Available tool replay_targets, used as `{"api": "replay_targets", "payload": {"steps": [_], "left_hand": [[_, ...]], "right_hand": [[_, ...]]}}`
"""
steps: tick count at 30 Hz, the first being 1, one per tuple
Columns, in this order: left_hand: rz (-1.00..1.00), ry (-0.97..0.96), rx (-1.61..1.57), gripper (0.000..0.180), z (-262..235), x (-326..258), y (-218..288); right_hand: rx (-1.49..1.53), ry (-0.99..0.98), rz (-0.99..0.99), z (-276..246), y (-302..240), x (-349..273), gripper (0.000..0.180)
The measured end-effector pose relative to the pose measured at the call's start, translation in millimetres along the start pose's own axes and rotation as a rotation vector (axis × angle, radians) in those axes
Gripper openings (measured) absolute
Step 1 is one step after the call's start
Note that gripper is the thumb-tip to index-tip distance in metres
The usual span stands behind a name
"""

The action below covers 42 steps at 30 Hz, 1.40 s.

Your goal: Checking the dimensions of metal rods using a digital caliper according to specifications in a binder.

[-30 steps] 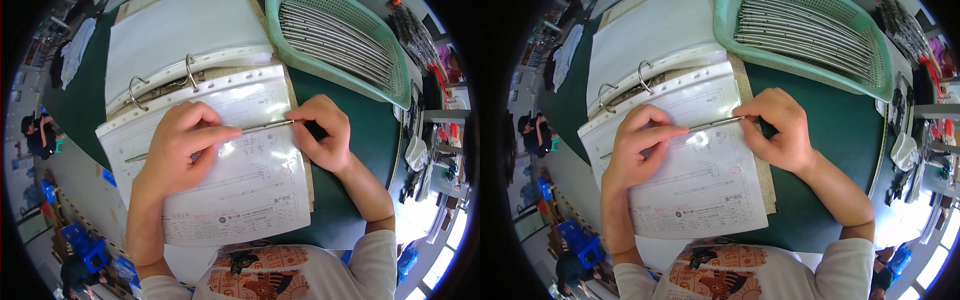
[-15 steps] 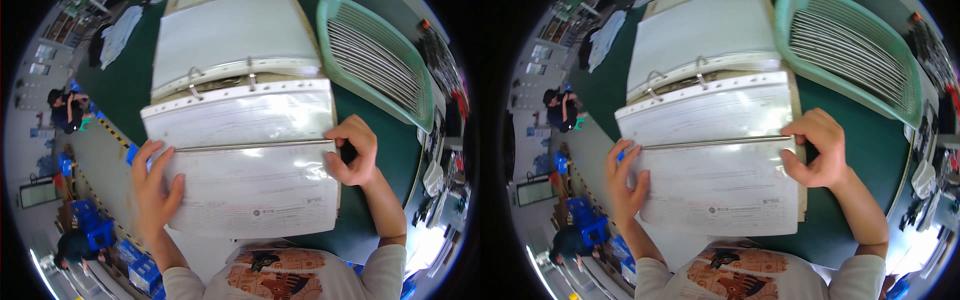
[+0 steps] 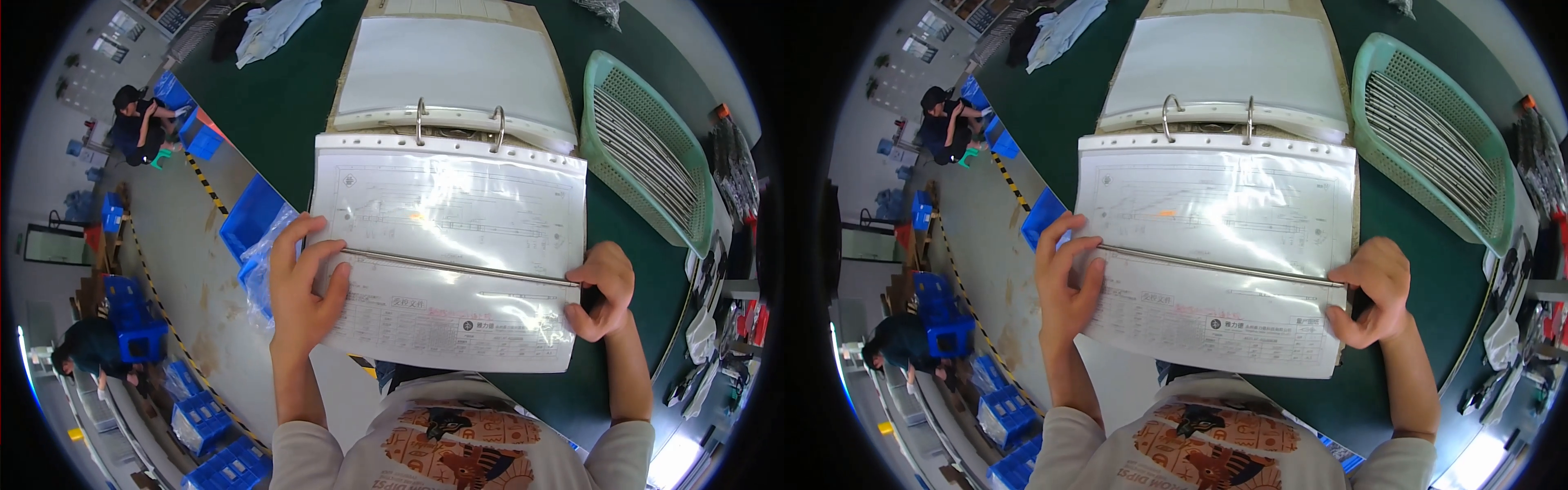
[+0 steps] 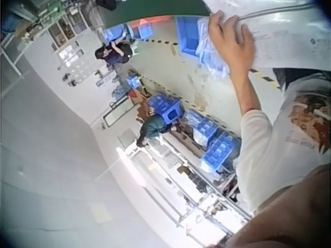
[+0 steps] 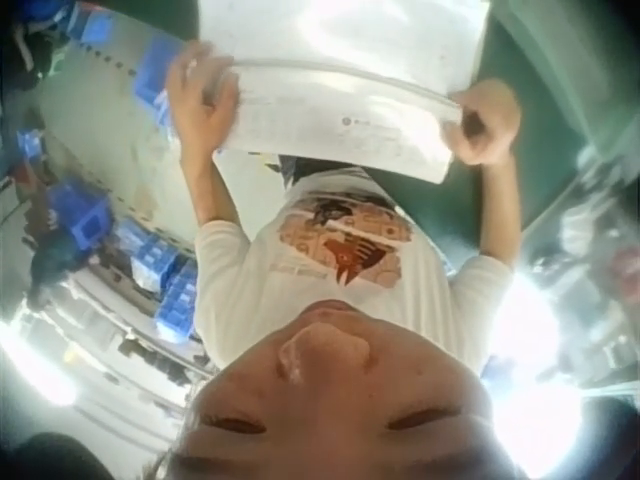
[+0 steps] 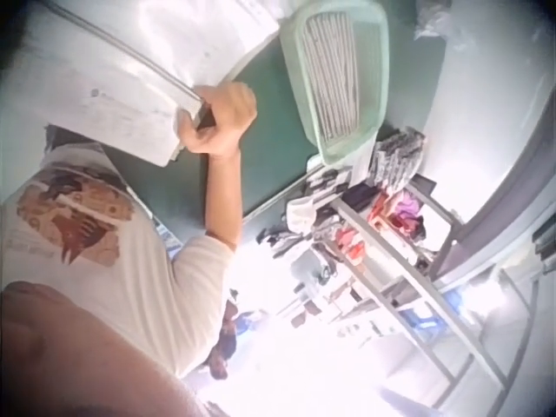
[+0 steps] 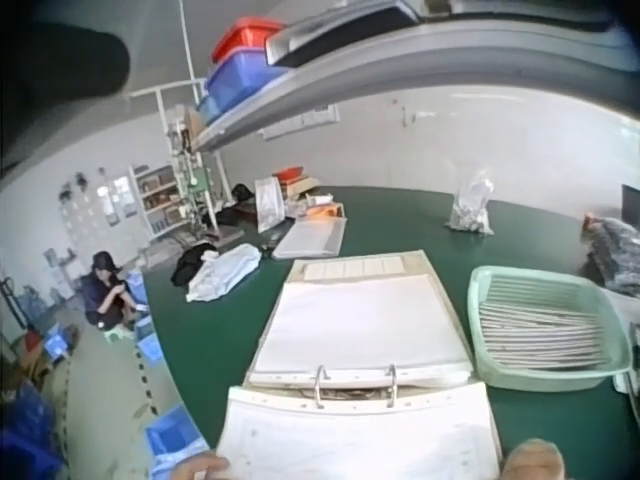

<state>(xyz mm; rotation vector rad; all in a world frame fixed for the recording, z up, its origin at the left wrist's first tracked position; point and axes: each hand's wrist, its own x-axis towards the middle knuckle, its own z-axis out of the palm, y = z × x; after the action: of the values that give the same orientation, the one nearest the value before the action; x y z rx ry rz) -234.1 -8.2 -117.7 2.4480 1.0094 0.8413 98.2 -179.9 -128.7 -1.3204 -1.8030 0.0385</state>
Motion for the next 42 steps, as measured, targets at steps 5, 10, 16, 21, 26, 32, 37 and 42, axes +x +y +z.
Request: {"api": "replay_targets", "payload": {"steps": [5, 10, 16, 21, 26, 32, 37, 42], "left_hand": [[-0.011, 0.008, -0.075, 0.024, -4.0, -13.0, 1.1], [-0.002, -0.044, -0.049, 0.043, -5.9, -28.6, 3.9], [0.007, -0.152, -0.068, 0.118, -3.1, -31.2, 19.7], [0.098, -0.112, 0.008, 0.125, 1.1, -35.2, 10.2], [0.109, -0.152, 0.025, 0.119, -2.7, -23.0, -2.5], [0.158, -0.232, 0.051, 0.123, 5.8, 8.3, -15.7], [0.162, -0.326, -0.145, 0.071, -32.2, 0.4, -29.8], [0.368, -0.214, -0.008, 0.033, -6.5, 26.5, -34.9]], "right_hand": [[0.035, 0.09, 0.013, 0.6, -21.1, -21.0, 0.026], [-0.068, 0.035, 0.124, -0.5, -32.4, -23.3, 0.027], [-0.034, -0.03, 0.236, -2.9, -35.6, -27.0, 0.039], [-0.135, -0.259, 0.237, -9.8, -52.6, -20.9, 0.105], [-0.204, -0.27, 0.242, 3.4, -53.3, -15.3, 0.1], [-0.176, -0.272, 0.296, -5.5, -48.5, -5.4, 0.091], [-0.072, -0.046, 0.182, 17.5, -30.6, -18.1, 0.07], [-0.302, 0.111, 0.307, 10.1, -50.3, -41.9, 0.048]]}}
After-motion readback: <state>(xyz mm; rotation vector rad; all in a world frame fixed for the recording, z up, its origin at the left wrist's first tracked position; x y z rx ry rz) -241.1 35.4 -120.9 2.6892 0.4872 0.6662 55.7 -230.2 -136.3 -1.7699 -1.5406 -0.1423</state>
